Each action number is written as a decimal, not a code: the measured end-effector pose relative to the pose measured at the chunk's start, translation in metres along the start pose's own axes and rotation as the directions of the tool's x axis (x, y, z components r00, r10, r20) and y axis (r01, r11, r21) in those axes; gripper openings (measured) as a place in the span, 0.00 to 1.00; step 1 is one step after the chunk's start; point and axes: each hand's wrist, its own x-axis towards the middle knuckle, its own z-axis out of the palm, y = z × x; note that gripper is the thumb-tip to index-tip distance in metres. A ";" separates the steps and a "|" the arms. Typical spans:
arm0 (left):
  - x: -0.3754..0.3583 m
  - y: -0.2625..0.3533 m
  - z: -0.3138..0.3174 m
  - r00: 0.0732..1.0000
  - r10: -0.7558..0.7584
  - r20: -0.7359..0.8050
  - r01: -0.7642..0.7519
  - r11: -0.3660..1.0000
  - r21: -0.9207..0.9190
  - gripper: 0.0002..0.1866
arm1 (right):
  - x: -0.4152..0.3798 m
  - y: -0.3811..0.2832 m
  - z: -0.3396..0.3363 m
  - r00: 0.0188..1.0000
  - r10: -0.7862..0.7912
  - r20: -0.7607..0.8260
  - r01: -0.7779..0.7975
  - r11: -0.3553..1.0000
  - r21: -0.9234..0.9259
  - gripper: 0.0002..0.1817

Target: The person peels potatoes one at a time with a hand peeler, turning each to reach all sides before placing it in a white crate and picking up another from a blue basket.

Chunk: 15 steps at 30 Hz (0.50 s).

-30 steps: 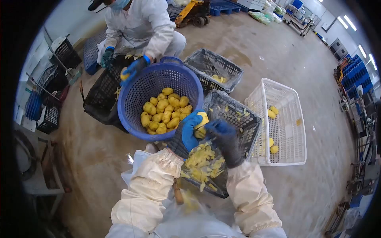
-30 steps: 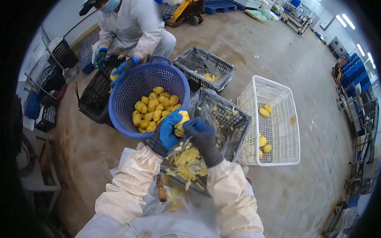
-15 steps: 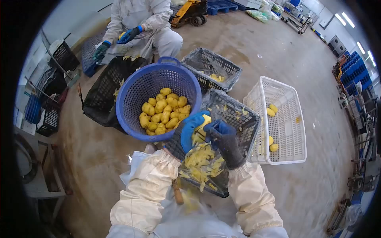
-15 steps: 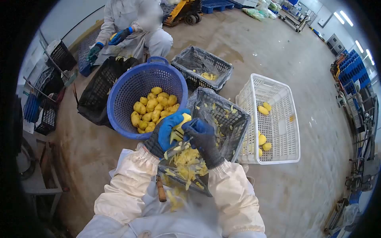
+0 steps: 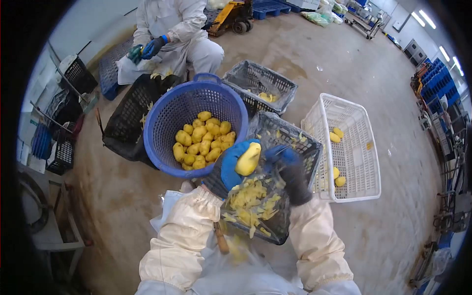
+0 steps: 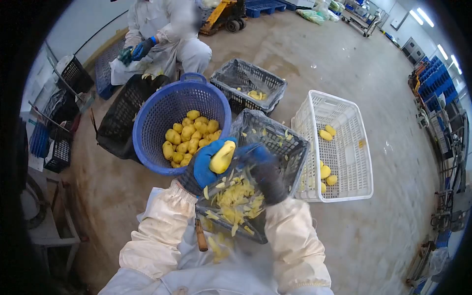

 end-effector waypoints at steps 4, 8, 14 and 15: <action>0.002 0.018 -0.001 0.956 -0.264 0.127 0.283 0.945 -0.166 0.17 | 0.011 -0.033 -0.011 0.920 0.370 -0.128 -0.335 0.913 0.233 0.07; -0.006 -0.003 0.017 0.822 -0.537 0.192 0.543 0.633 -0.552 0.18 | -0.003 -0.051 0.004 0.948 0.313 0.057 -0.318 0.930 0.183 0.06; 0.020 0.039 -0.011 0.826 -0.450 0.340 0.564 0.672 -0.480 0.19 | 0.009 -0.015 -0.017 0.952 0.255 -0.169 -0.237 0.964 0.117 0.08; 0.024 0.042 -0.011 0.928 -0.256 0.272 0.347 0.858 -0.379 0.20 | 0.003 -0.024 -0.003 0.976 0.206 -0.063 -0.203 0.978 0.052 0.09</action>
